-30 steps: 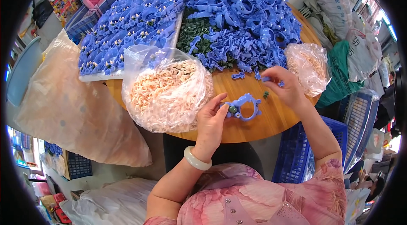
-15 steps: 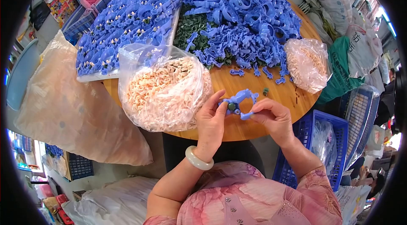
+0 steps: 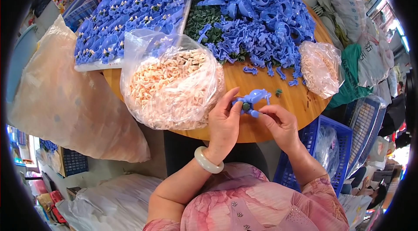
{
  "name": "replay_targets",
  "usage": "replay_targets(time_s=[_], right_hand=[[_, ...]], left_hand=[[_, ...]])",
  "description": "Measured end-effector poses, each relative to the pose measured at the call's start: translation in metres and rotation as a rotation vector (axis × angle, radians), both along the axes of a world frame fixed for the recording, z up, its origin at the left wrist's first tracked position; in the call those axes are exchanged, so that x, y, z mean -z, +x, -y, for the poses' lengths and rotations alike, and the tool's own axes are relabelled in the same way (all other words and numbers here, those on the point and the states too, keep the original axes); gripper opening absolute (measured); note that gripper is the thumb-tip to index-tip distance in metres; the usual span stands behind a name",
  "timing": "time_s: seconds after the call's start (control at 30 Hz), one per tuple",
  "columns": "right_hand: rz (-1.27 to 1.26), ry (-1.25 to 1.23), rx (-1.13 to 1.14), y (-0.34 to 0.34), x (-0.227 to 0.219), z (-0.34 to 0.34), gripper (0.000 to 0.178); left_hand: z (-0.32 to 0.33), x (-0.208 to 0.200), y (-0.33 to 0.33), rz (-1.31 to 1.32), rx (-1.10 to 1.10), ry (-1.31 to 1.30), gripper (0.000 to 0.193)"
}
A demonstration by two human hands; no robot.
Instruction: Assembling small blue plastic toy components by hand at a workshop table.
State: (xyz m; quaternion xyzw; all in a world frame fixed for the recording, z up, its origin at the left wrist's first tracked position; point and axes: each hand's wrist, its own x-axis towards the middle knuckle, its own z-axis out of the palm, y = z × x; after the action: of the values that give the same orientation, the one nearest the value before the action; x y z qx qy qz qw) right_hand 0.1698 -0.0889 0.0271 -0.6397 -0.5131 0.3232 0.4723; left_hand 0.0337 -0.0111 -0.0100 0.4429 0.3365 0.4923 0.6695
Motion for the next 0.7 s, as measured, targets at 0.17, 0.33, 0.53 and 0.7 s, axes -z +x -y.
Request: replay_targets(time_s=[0.17, 0.33, 0.53, 0.7], right_hand=[[-0.202, -0.184, 0.043, -0.0057, -0.0090, 0.0003, 0.011], [0.202, -0.054, 0.026, -0.0056, -0.0069, 0.0007, 0.012], [0.564, 0.224, 0.000, -0.0084, -0.0085, -0.0035, 0.021], [0.760, 0.323, -0.035, -0.0054, -0.0075, -0.0074, 0.020]], left_hand=[[0.0000, -0.0020, 0.0008, -0.035, -0.013, 0.023, 0.027], [0.0003, 0.0000, 0.0026, -0.011, -0.010, -0.010, 0.027], [0.0012, -0.0003, 0.0032, -0.023, -0.022, 0.005, 0.027], [0.0017, 0.0000, 0.0034, -0.044, -0.019, 0.013, 0.028]])
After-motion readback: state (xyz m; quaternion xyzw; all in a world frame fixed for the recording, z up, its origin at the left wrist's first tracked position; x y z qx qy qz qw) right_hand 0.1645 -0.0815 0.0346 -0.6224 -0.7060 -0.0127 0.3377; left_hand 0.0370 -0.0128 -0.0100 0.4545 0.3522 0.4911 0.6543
